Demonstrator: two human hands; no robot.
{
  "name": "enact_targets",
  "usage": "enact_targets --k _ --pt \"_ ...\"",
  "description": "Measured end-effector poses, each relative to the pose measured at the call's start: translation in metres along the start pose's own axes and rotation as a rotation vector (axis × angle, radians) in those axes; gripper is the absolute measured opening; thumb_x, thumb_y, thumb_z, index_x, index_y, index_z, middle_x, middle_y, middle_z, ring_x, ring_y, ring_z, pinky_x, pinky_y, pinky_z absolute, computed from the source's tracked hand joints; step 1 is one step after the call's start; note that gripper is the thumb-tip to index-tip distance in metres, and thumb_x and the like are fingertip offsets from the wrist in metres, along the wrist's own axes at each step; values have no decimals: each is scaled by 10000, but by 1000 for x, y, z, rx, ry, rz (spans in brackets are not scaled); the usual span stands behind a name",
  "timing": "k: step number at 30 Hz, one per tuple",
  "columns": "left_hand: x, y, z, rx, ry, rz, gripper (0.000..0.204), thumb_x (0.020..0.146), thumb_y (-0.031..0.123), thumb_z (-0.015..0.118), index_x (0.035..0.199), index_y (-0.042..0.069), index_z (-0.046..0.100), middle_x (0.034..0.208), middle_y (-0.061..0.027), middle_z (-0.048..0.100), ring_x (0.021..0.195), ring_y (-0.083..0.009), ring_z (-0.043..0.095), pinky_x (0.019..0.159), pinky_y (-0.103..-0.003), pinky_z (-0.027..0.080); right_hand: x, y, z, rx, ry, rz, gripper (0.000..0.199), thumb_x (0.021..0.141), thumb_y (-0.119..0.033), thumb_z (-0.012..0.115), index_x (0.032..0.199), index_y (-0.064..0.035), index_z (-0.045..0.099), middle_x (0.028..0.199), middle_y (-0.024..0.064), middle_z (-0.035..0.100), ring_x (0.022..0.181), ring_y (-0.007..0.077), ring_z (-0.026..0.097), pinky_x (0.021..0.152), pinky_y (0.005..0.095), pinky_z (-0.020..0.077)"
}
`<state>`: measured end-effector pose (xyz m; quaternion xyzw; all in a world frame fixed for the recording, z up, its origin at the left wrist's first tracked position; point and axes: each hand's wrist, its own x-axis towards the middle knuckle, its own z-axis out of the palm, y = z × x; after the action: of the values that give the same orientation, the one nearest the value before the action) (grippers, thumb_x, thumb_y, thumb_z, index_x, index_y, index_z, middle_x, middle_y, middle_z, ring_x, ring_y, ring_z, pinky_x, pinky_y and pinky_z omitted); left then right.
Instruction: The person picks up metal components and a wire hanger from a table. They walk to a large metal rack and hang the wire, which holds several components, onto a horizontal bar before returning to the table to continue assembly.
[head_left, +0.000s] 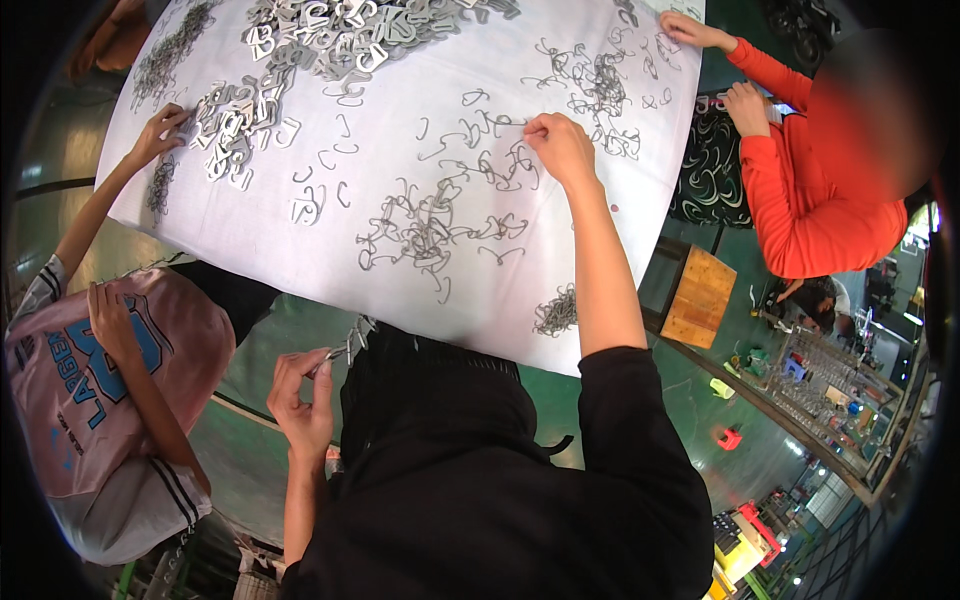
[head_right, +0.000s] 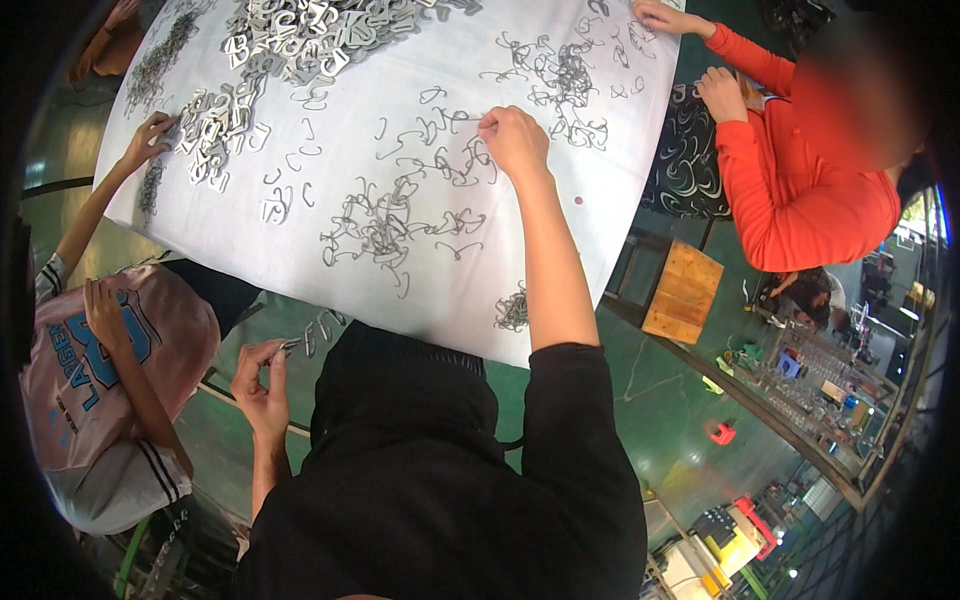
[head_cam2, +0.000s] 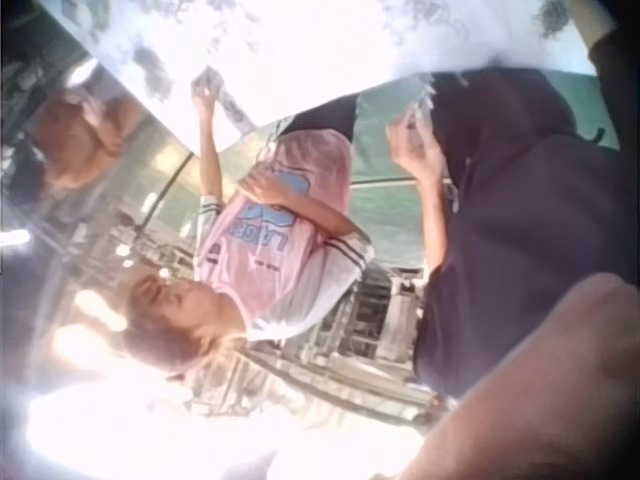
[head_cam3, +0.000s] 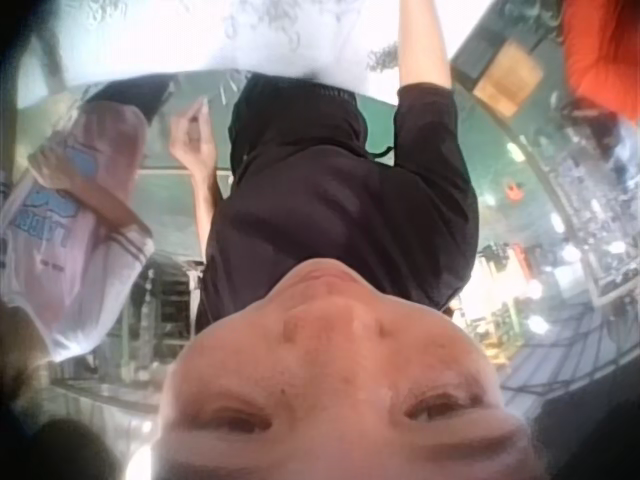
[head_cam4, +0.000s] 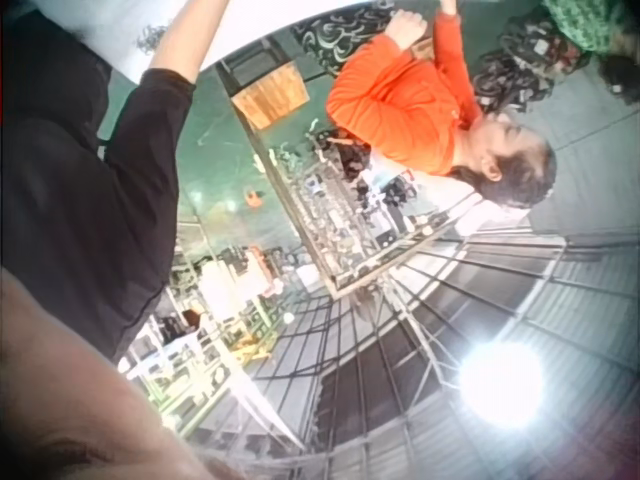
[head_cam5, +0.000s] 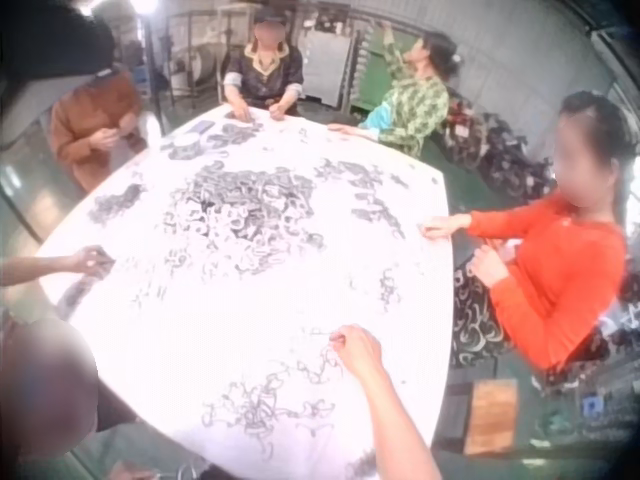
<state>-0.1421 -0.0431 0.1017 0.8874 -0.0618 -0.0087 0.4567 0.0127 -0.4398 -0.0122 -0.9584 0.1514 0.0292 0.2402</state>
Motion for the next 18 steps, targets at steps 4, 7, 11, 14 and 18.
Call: enact_targets --k 4,7,11,14,18 --pt "-6 -1 -3 -16 -7 -51 101 817 -42 599 911 -28 635 841 -88 622 746 -167 535 686 -268 424 -1 -33 -13 -111 -288 235 138 816 -242 661 870 -133 728 877 77 692 846 247 657 732 374 508" --pt "-12 -5 -6 -20 0 -76 101 815 -40 604 909 -31 640 835 -90 624 734 -167 537 677 -265 427 -10 -34 3 -169 -270 321 176 832 -272 658 871 -115 727 887 83 702 865 250 662 743 370 510" --pt "-14 -7 -8 -6 12 -35 99 806 -47 611 897 -31 647 803 -90 624 702 -165 537 651 -264 432 -21 -24 15 -38 -225 296 198 831 -274 653 864 -89 713 901 92 701 883 254 657 755 361 503" --pt "-16 -11 -9 -26 38 -12 108 789 -63 622 884 -23 655 785 -95 634 666 -173 537 615 -272 438 -30 12 28 208 -183 268 186 821 -270 657 859 -93 703 910 84 701 885 253 654 759 358 499" --pt "-19 -17 -12 -52 49 14 111 784 -62 629 885 -23 657 778 -94 634 653 -175 526 605 -274 433 -34 13 32 203 -78 291 182 804 -274 671 871 -107 698 920 80 697 894 256 652 769 361 500"
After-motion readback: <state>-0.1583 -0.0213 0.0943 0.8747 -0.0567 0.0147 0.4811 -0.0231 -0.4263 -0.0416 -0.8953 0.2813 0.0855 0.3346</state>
